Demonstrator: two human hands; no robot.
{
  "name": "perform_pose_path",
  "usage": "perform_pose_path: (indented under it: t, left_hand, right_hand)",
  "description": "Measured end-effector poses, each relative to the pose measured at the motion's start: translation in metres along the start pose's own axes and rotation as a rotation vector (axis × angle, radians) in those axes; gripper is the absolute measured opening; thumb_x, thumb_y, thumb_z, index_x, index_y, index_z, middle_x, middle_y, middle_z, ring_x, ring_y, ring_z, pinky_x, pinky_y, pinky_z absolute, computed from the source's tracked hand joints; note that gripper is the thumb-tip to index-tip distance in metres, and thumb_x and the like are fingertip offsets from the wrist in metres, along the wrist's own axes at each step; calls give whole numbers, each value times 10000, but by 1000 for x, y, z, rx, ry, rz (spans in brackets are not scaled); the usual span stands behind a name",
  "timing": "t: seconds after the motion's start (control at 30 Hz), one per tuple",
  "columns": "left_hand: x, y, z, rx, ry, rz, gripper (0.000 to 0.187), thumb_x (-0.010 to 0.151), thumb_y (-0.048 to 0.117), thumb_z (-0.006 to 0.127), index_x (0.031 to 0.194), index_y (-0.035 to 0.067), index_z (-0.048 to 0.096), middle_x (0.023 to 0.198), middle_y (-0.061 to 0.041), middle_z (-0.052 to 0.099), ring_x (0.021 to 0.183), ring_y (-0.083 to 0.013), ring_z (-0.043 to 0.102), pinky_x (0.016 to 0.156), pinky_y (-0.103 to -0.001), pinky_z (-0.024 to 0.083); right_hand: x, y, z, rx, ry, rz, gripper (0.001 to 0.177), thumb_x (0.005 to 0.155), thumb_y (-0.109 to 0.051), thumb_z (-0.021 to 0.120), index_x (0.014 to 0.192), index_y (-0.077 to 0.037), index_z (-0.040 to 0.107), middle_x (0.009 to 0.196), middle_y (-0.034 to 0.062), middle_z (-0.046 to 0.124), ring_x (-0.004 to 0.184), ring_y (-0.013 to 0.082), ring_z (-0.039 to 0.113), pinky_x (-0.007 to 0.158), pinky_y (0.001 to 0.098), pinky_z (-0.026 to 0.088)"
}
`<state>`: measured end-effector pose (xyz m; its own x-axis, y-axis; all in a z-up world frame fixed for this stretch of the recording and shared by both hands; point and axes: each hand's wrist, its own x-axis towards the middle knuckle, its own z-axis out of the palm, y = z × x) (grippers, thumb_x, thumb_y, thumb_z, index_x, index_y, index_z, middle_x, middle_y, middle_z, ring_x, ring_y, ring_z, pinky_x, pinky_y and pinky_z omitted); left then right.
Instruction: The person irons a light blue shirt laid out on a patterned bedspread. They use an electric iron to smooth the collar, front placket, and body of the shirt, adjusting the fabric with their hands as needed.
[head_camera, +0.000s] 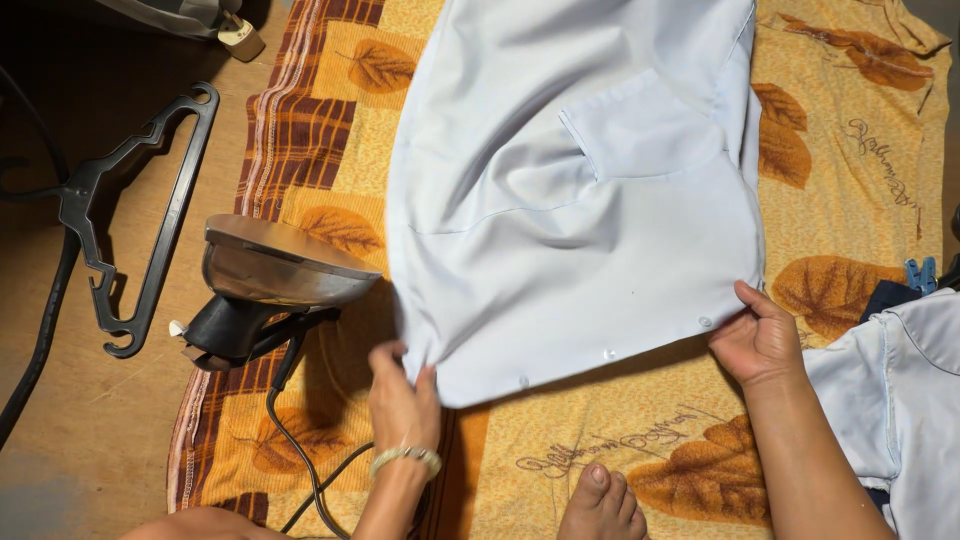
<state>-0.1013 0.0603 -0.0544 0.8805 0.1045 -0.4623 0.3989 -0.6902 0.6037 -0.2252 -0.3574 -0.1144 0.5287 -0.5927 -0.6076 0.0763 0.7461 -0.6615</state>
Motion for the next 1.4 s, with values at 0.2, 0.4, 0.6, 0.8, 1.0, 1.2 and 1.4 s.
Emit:
perform_pose_path:
  t: [0.2,0.4,0.6,0.8,1.0,1.2,1.4]
  left_hand:
    - [3,-31,-29,21,112,-166,747,758,141,822,1344,-49,400,1275,-264,544,1021,-345,652,942,-431,536]
    - [72,-50,-67,-530,575,271,787,765,164,921,1348,-110,469,1313,-226,594,1154,-276,610,1060,-394,465]
    - [81,2,-107,-590,261,567,317,852,64,848,1137,19,715,1051,-41,741,927,-103,702,848,-242,587]
    - [55,64,-117,18,-40,794,263,756,69,828,1011,53,766,877,-107,785,740,-183,743,666,-322,605]
    - [24,64,-79,545,-424,830,252,719,127,813,915,-5,725,825,-231,743,725,-375,732,677,-474,591]
    - [14,58,-60,774,-588,588,191,777,91,757,940,4,706,834,-233,726,775,-367,725,713,-481,587]
    - [11,80,-43,822,-658,505,208,826,130,745,981,3,690,876,-226,735,777,-357,747,726,-462,609]
  right_hand:
    - [-1,16,-29,143,-9,7,456,940,-15,554,1396,-29,531,1397,98,649,1337,231,620,1209,438,437]
    - [3,10,-25,50,-12,58,472,920,-24,519,1391,-40,543,1376,103,664,1314,230,634,1168,459,449]
    - [-1,7,-1,116,-71,21,581,915,-227,732,1437,-66,533,1354,104,677,1309,254,620,1130,471,483]
    - [2,7,2,-35,-193,80,690,901,-295,757,1495,-54,502,1367,120,671,1310,293,617,1102,470,505]
    - [-1,-1,2,-12,-261,-41,660,933,-366,742,1498,-94,536,1452,101,623,1345,303,580,1144,506,456]
    - [-11,-14,-1,6,-402,-167,746,917,-410,791,1533,-79,534,1533,93,595,1416,294,555,1227,502,402]
    - [-11,-10,-4,3,-421,-227,786,905,-443,830,1533,-77,530,1546,79,574,1438,285,532,1262,481,389]
